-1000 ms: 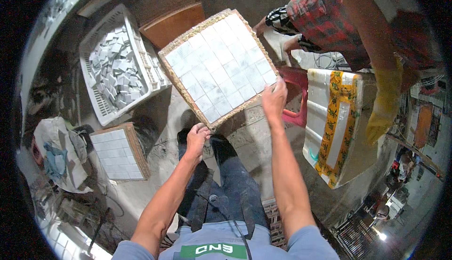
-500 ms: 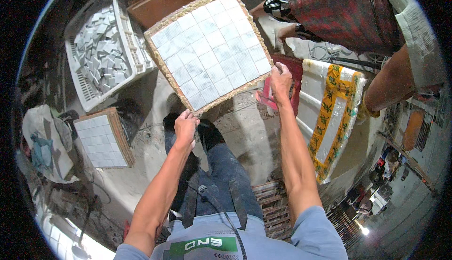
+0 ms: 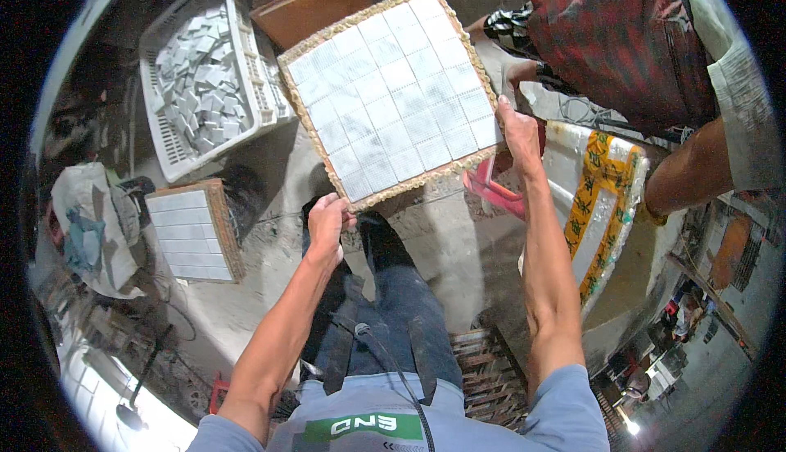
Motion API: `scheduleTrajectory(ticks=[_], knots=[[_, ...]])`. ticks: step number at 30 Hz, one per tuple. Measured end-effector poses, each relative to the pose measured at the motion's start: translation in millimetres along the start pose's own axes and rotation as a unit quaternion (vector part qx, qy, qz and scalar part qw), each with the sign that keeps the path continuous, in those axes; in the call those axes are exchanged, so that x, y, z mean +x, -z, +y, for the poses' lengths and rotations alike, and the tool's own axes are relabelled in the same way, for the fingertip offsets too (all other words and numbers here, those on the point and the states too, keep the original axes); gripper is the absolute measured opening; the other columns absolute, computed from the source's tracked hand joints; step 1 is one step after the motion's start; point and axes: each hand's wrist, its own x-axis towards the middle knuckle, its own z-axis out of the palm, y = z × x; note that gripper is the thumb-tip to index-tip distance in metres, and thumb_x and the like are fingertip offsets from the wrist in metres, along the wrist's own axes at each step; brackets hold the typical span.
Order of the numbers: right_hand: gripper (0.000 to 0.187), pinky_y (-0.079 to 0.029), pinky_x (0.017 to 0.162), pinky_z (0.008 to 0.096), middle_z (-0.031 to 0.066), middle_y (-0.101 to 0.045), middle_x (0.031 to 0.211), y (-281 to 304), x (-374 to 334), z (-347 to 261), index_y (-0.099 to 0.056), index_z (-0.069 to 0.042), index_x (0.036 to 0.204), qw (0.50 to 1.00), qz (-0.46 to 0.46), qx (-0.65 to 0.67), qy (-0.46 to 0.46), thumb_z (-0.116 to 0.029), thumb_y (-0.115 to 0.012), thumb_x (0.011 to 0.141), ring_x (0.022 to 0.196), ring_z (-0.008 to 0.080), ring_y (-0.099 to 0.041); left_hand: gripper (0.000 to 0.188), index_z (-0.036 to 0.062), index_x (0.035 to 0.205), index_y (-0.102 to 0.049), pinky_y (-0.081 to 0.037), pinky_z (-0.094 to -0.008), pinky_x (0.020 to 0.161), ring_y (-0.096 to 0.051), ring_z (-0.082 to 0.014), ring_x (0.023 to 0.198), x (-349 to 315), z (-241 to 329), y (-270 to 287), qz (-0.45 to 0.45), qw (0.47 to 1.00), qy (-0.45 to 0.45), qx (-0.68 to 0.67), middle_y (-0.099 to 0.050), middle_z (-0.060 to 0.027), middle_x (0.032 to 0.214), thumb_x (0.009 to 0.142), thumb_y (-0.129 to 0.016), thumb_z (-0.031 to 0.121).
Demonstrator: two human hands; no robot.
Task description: The person repeatedly picks up square ceramic tiles from a nearby table and places them onto a multi-tiered metal drying rack. The person handles the tiles one at a time, moving between the table and the rack throughout the clip.
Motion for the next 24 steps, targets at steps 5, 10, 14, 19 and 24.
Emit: scheduleTrajectory(ticks=[5,10,14,19,24], knots=[[0.057,-0.033,0.054,0.0286,0.0002,-0.048,0.065,-3,25,38,-0.055,0.003,0.066,0.999,-0.029,0.043,0.015,-0.050,-0.048,0.085,0.060,0.0112,-0.037,0.039,-0.0010,0.111,-0.048,-0.048,-0.0337,0.073,-0.055,-0.0173,0.091,4,6,-1,-0.080,0.995,-0.045,-0.042,-0.056,-0.0085,0.104,0.086,-0.050,0.028],[0.057,-0.043,0.069,0.0269,0.0079,-0.061,0.086,-9,-9,4,-0.062,0.005,0.088,0.983,-0.097,0.133,-0.075,-0.049,-0.045,0.087,0.072,0.0143,-0.054,0.038,-0.0026,0.112,-0.050,-0.039,-0.0280,0.085,-0.054,-0.0174,0.097,3,22,6,-0.094,0.974,0.011,-0.206,-0.056,-0.0084,0.110,0.089,-0.049,0.028],[0.056,-0.042,0.062,0.0295,0.0078,-0.060,0.073,-20,-23,15,-0.062,0.005,0.080,0.986,-0.037,0.155,-0.049,-0.046,-0.041,0.090,0.066,0.0139,-0.053,0.044,-0.0002,0.117,-0.049,-0.038,-0.0290,0.090,-0.052,-0.0187,0.103,-4,36,5,-0.091,0.963,-0.010,-0.253,-0.054,-0.0073,0.116,0.089,-0.044,0.033],[0.059,-0.036,0.054,0.0337,0.0055,-0.049,0.056,-44,-74,40,-0.053,0.007,0.067,0.987,0.088,0.136,-0.003,-0.044,-0.039,0.091,0.057,0.0130,-0.042,0.042,0.0052,0.115,-0.049,-0.040,-0.0294,0.088,-0.053,-0.0190,0.102,-19,54,31,-0.030,0.966,-0.031,-0.254,-0.055,-0.0052,0.111,0.087,-0.043,0.036],[0.053,-0.033,0.054,0.0327,0.0036,-0.044,0.062,-60,-194,38,-0.045,0.003,0.063,0.952,0.168,0.228,-0.115,-0.041,-0.040,0.091,0.062,0.0123,-0.038,0.040,0.0054,0.110,-0.052,-0.041,-0.0297,0.084,-0.055,-0.0178,0.095,-44,63,79,0.017,0.988,-0.018,-0.152,-0.057,-0.0034,0.104,0.087,-0.046,0.038]])
